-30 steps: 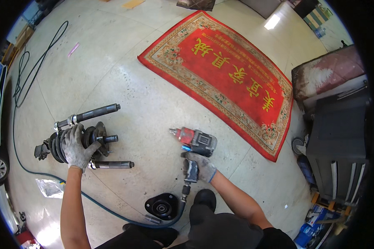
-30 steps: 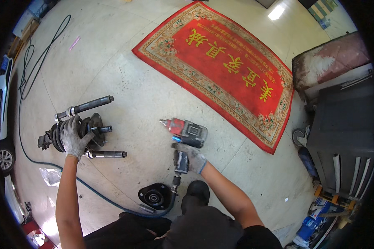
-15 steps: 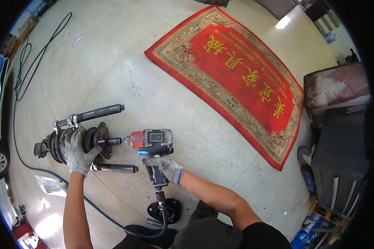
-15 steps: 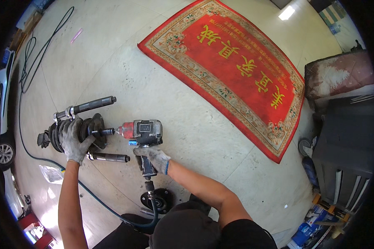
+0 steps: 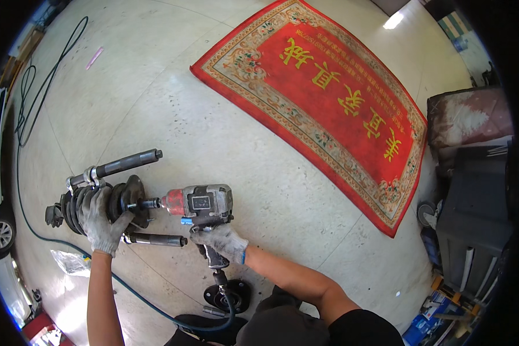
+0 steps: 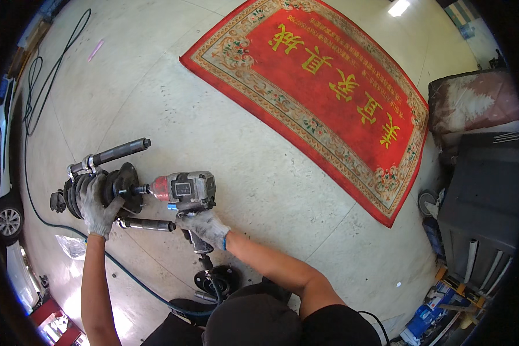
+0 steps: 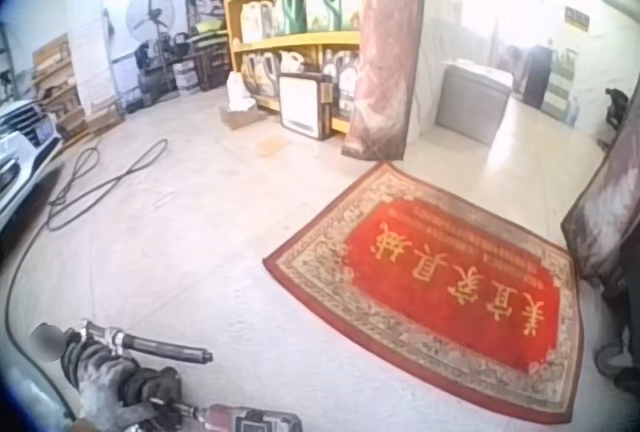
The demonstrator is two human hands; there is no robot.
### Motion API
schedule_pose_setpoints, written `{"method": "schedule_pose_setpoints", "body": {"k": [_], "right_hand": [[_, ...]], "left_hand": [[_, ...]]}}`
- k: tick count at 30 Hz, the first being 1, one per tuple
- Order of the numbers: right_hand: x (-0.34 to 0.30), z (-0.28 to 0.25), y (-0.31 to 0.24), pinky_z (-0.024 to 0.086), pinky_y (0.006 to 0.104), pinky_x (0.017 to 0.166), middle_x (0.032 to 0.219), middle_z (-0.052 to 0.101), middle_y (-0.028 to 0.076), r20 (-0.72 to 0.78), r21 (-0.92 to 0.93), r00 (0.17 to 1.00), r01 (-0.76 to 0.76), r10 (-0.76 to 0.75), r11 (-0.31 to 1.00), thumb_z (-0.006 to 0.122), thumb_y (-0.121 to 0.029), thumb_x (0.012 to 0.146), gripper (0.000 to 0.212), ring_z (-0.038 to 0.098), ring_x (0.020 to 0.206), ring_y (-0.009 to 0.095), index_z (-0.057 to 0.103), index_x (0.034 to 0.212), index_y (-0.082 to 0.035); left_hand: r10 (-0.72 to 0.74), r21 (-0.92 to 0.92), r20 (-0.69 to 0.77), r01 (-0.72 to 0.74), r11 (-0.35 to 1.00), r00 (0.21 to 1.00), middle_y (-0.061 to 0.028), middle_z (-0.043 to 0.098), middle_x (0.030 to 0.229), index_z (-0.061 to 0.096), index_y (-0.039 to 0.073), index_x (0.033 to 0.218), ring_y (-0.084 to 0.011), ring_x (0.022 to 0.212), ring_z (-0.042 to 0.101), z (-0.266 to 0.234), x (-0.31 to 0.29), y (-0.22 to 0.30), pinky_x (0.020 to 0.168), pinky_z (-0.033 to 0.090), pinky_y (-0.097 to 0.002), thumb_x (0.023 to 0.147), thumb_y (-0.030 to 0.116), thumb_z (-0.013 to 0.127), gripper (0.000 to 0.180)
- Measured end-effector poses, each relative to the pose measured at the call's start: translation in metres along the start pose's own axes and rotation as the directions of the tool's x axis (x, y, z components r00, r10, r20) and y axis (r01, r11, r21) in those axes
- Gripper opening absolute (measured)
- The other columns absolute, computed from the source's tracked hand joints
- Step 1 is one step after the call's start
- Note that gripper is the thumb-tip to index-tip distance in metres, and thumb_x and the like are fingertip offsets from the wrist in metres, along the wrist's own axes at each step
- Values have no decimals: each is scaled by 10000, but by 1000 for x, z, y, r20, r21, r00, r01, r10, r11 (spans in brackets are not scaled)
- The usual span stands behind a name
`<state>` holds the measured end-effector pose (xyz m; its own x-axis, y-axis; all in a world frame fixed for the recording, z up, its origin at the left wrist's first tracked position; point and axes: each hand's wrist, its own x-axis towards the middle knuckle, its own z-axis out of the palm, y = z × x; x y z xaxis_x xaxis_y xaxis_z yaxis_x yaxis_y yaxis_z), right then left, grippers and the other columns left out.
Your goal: The person assembles a car suspension strut by attaching a spring and shock absorber using a pneumatic impact wrench. They tighten bolts and secure components while sitting on the floor in a garage.
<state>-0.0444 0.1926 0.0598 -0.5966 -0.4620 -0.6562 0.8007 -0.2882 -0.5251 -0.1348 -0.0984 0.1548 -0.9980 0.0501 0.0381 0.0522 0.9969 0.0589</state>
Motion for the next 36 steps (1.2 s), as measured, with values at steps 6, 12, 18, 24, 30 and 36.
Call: {"method": "schedule_pose_setpoints", "body": {"k": [6,12,18,24,30,36], "right_hand": [[17,-10,-5,538,297,525,716,659,40,145,172,983,-135,110,976,743,-263,911,197,634,574,138,690,883,-75],[20,-8,-5,592,373,558,778,698,71,416,547,909,-259,10,796,727,-324,911,298,666,606,165,685,1006,-45],[40,-20,17,577,384,581,736,660,48,507,577,861,-317,-26,753,666,-272,909,222,646,614,175,682,1017,-79],[31,-11,4,542,378,573,715,638,36,513,559,858,-313,-23,768,664,-240,895,224,622,594,172,673,1050,-79],[46,-18,18,539,367,584,745,659,37,560,589,829,-404,7,699,661,-262,904,186,621,606,170,678,958,-84],[33,-20,4,534,362,598,741,642,26,568,590,823,-413,7,694,655,-228,918,178,614,622,159,676,1019,-83]], "left_hand": [[38,50,2,-38,998,999,-110,608,1350,617,151,1361,-375,1317,480,2,-2,-6,1131,375,-496,621,399,826,807],[33,48,15,-34,998,999,-108,608,1352,607,136,1353,-371,1327,478,-3,-1,-1,1151,325,-490,668,395,788,754],[-73,167,112,54,984,991,-165,544,1418,492,142,1471,-391,1362,440,-14,6,27,1169,300,-500,627,413,826,947],[-114,138,56,106,985,992,-158,538,1402,477,152,1482,-394,1360,431,-5,6,23,1184,255,-528,613,398,827,969],[-94,114,27,91,989,995,-138,552,1386,519,159,1439,-388,1349,440,2,3,19,1186,251,-526,613,393,823,910],[-87,133,41,81,988,995,-141,548,1385,541,153,1408,-378,1351,438,1,3,17,1183,262,-523,632,404,817,861]]}}
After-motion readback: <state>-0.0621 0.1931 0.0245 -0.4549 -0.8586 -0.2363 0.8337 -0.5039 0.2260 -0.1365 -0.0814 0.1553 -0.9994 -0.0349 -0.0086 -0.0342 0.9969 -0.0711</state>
